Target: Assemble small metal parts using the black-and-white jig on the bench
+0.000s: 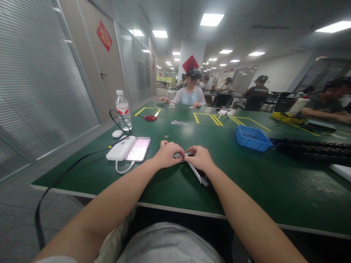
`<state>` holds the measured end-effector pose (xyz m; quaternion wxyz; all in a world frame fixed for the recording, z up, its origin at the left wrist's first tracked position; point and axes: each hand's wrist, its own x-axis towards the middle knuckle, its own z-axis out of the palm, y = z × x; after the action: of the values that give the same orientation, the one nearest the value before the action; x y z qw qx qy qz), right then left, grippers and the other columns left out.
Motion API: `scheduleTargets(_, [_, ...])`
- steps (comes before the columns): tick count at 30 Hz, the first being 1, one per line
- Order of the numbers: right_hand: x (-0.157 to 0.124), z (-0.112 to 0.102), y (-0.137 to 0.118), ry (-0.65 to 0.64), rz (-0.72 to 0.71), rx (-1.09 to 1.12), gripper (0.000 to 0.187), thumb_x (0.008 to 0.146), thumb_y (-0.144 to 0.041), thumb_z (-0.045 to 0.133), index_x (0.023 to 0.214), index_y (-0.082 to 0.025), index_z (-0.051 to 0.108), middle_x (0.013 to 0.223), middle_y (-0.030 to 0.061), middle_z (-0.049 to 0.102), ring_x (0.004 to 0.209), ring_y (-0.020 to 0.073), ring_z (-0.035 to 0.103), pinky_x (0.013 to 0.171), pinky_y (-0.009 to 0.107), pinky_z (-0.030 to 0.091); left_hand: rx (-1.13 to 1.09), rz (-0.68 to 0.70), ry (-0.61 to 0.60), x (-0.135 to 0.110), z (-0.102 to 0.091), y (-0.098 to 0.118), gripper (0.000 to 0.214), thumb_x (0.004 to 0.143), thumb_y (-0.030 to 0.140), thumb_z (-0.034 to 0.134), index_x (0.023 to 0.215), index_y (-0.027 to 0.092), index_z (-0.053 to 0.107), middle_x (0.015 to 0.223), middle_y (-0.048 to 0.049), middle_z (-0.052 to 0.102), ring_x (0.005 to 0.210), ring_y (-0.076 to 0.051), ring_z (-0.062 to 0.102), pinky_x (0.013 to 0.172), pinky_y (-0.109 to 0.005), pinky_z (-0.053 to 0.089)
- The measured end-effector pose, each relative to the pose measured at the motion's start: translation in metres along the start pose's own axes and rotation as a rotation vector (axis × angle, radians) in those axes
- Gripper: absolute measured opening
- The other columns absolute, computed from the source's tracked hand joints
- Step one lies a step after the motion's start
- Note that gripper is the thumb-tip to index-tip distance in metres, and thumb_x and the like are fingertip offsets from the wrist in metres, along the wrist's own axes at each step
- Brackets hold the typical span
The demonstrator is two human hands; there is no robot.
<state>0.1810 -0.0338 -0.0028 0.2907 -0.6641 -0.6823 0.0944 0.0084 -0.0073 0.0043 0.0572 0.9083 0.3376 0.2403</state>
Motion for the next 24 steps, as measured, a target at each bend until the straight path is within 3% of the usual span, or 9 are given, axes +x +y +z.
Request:
scheduleTargets(10, [0.0014, 0.0017, 0.0024, 0.0, -0.012, -0.002, 0.035, 0.06, -0.036, 0.063, 0.087, -0.015, 0.07, 0.085, 0.0077, 0.066, 0.078, 0.0182, 0.059, 0.071, 0.027, 0.044, 0.017, 0.022, 0.002, 0.0004, 0.0008, 0.0005, 0.013, 0.076, 0.026, 0.056, 0.086, 0.024, 0.063, 0.094, 0.0023, 0.067, 0.094, -0.017, 0.054, 0.082, -0.035, 0.02])
scheduleTargets(16, [0.002, 0.0018, 0.0031, -0.002, -0.009, -0.011, 0.036, 0.06, -0.037, 0.063, 0.088, -0.015, 0.069, 0.085, 0.0073, 0.066, 0.077, 0.0178, 0.058, 0.071, 0.026, 0.044, 0.043, -0.059, -0.006, -0.0001, 0.0014, -0.0007, 0.015, 0.075, 0.032, 0.059, 0.086, 0.024, 0.064, 0.091, 0.0011, 0.067, 0.093, -0.019, 0.054, 0.08, -0.036, 0.021])
scheduleTargets(24, [0.0013, 0.0003, 0.0016, -0.004, 0.003, -0.021, 0.035, 0.06, -0.036, 0.063, 0.088, -0.016, 0.07, 0.087, 0.0072, 0.066, 0.079, 0.0179, 0.059, 0.072, 0.026, 0.044, 0.026, -0.029, -0.009, -0.0003, -0.0004, 0.0012, 0.015, 0.077, 0.035, 0.058, 0.083, 0.023, 0.064, 0.088, 0.0014, 0.067, 0.091, -0.018, 0.055, 0.083, -0.037, 0.02])
